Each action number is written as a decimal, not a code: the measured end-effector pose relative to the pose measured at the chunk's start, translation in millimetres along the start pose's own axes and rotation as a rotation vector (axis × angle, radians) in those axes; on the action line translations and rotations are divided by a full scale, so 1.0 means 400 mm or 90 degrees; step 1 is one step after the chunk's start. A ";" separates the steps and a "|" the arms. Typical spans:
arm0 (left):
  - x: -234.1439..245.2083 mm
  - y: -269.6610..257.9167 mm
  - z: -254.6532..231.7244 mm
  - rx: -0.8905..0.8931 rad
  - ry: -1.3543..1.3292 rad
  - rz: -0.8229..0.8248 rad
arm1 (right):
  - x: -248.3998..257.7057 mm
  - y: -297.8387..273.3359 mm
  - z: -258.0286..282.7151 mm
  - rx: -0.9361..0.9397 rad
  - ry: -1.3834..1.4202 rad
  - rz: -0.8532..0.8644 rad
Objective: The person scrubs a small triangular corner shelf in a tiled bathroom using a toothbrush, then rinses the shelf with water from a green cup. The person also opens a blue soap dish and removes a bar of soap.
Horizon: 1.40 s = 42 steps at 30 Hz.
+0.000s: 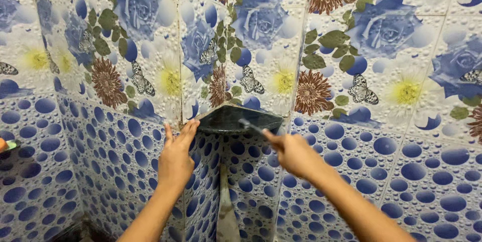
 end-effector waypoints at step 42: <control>-0.018 -0.001 0.002 0.041 0.043 0.021 | -0.062 0.220 0.039 0.131 0.086 0.128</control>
Point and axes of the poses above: each hand's wrist, its own y-axis towards the middle knuckle, its own x-axis out of the back of the hand, z = x × y, the point moved 3 cm from there along y, towards the middle knuckle, and after that the axes turned 6 degrees about -x, right-handed, at the moved point
